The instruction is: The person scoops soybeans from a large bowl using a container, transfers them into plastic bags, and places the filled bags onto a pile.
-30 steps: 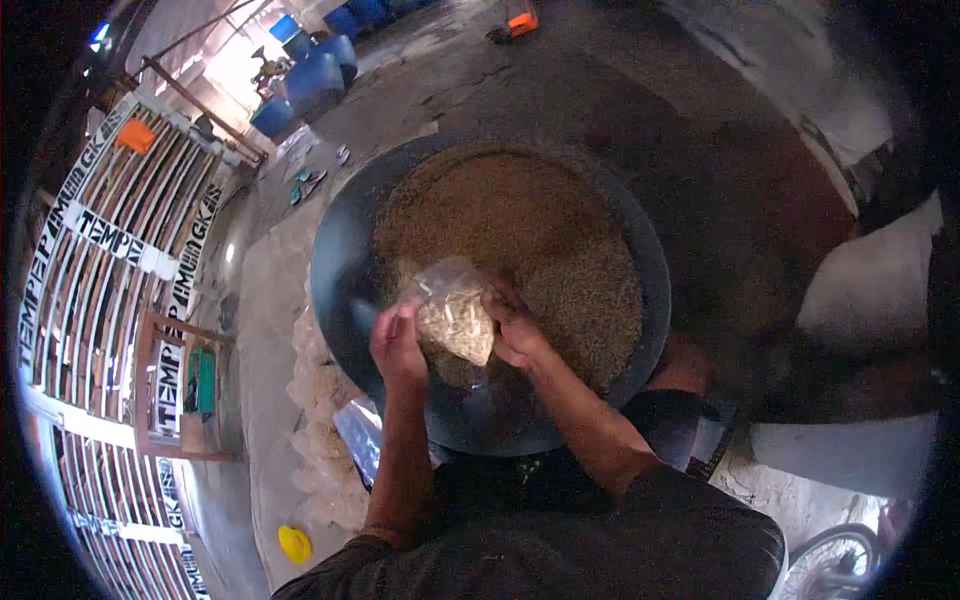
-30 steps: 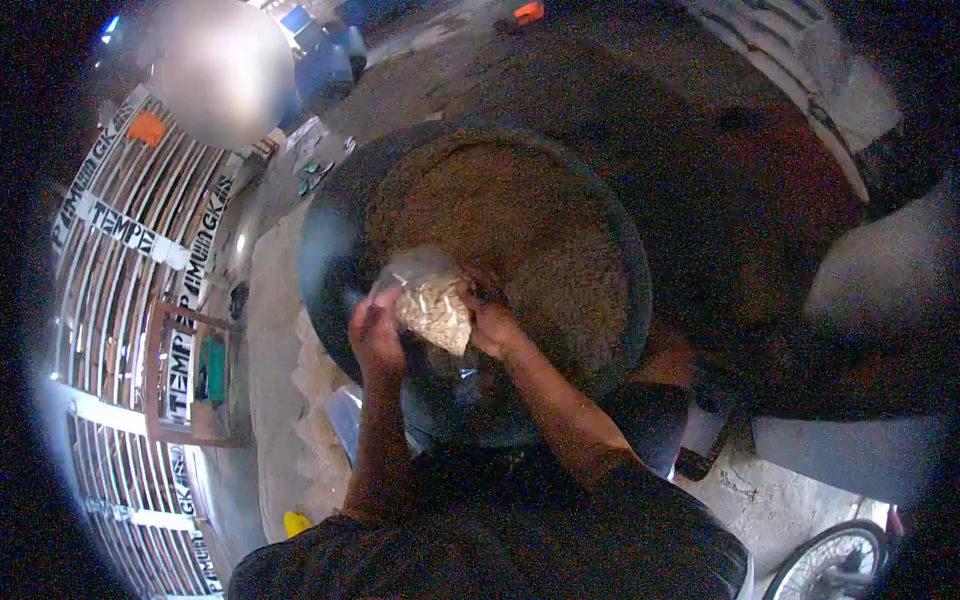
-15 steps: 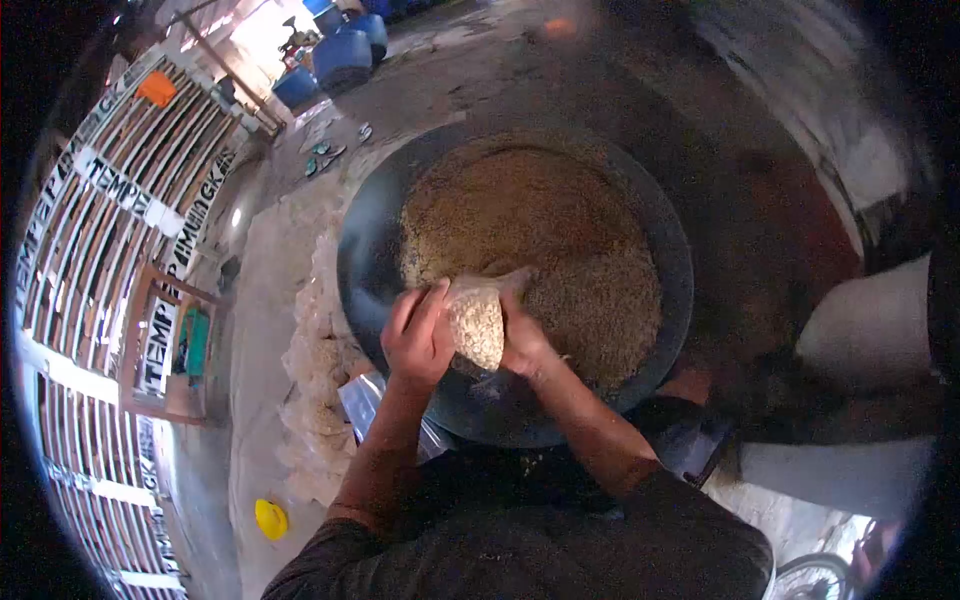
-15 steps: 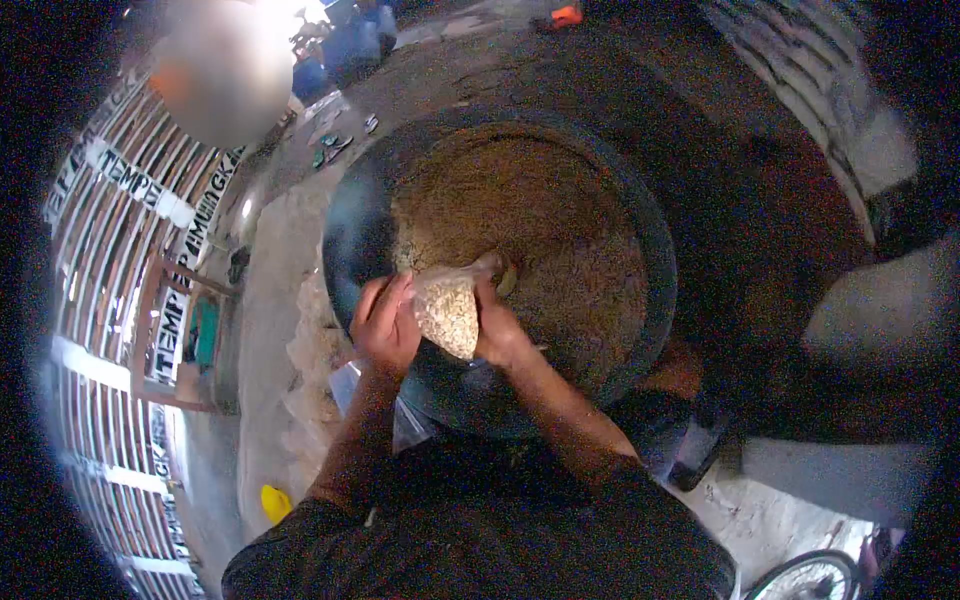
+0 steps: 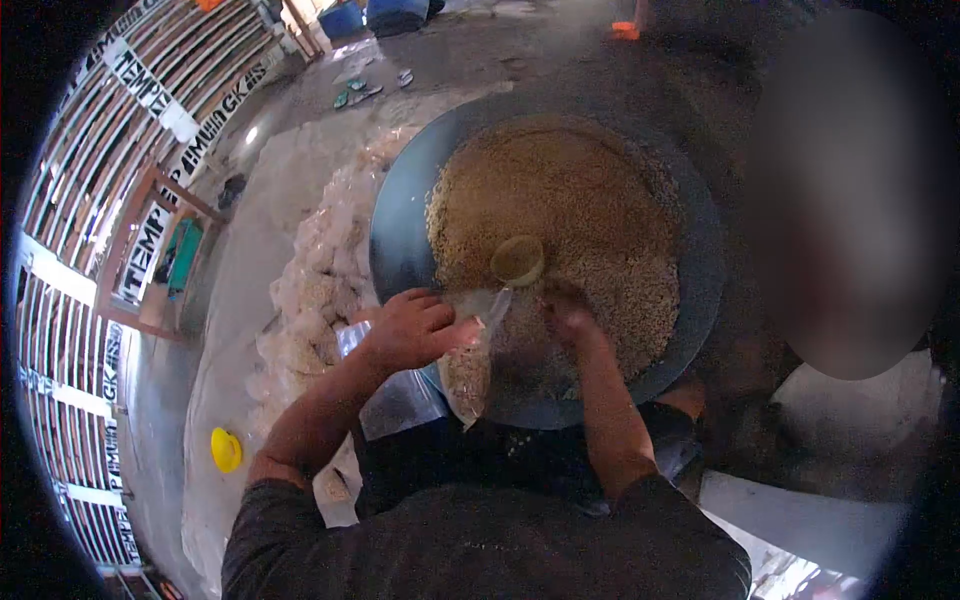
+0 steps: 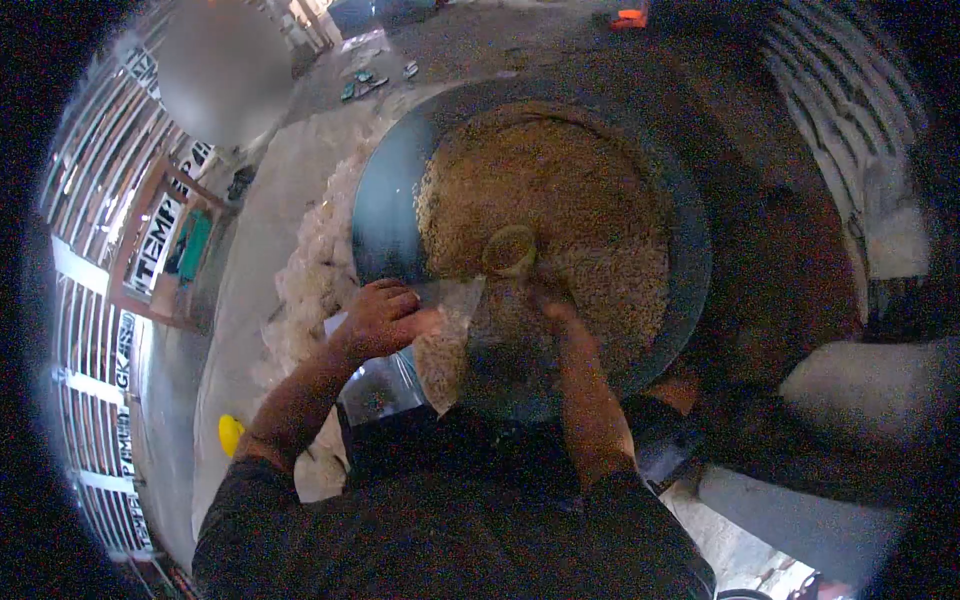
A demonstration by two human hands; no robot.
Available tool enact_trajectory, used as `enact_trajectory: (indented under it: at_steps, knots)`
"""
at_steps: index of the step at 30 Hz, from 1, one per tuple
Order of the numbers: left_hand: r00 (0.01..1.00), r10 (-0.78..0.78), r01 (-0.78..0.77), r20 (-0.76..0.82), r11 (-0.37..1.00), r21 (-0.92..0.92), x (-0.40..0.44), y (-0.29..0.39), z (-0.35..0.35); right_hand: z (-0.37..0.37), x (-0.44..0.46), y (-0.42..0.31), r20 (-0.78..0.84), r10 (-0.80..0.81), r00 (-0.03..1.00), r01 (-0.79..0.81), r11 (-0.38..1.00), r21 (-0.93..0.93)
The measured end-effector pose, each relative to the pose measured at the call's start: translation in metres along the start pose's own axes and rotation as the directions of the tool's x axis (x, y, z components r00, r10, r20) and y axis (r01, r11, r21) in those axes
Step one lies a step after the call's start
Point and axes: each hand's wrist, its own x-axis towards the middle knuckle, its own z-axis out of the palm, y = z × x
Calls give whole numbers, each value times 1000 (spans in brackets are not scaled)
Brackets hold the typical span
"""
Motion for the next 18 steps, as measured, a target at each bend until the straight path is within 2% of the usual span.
enact_trajectory:
  at_steps: [1,2,3,5,6,7,8,10,11,12,13,14,15,16,17,18]
  knots:
    - [998,56,-57,38,998,15,-3,-2,2,7,-26,-73,182,-237,954,264,953,-146]
    - [990,119,-121,75,992,26,-5,-2,6,21,-46,-112,232,-241,943,197,961,194]
    - [987,123,-127,106,992,28,-8,-2,11,34,-63,-144,265,-263,928,98,856,507]
    - [977,141,-149,160,988,41,-10,-2,20,60,-96,-196,295,-311,903,234,934,270]
    - [982,150,-156,118,987,48,-6,-2,22,62,-99,-197,288,-343,894,330,939,95]
    - [986,151,-155,74,986,61,-2,-4,21,63,-103,-198,280,-374,884,411,908,-84]
    - [989,145,-147,30,986,79,-1,-8,19,62,-90,-182,261,-426,866,493,815,-305]
    - [987,153,-148,-57,986,81,7,-12,13,61,-92,-184,72,-658,750,643,698,-315]
    - [986,138,-130,-99,988,83,9,-11,10,60,-101,-183,-152,-745,650,737,666,-113]
    - [980,141,-130,-138,988,84,10,-9,3,67,-100,-168,-419,-642,642,664,739,-114]
    - [975,133,-119,-175,989,91,12,-5,-1,75,-95,-144,-643,-497,583,586,805,-91]
    - [957,105,-93,-271,994,56,12,-2,12,82,-91,-118,-484,-387,785,562,773,293]
    - [932,60,-53,-359,998,29,10,0,26,90,-92,-94,-222,-286,932,360,684,634]
    - [918,90,-117,-386,992,-46,9,7,28,86,-95,-80,21,-198,980,92,547,832]
    - [947,31,-94,-321,979,-182,0,10,52,91,-88,-74,275,-128,953,-214,360,908]
    - [924,46,-86,-379,992,-91,-10,18,45,115,-77,-77,311,-146,939,-206,487,849]
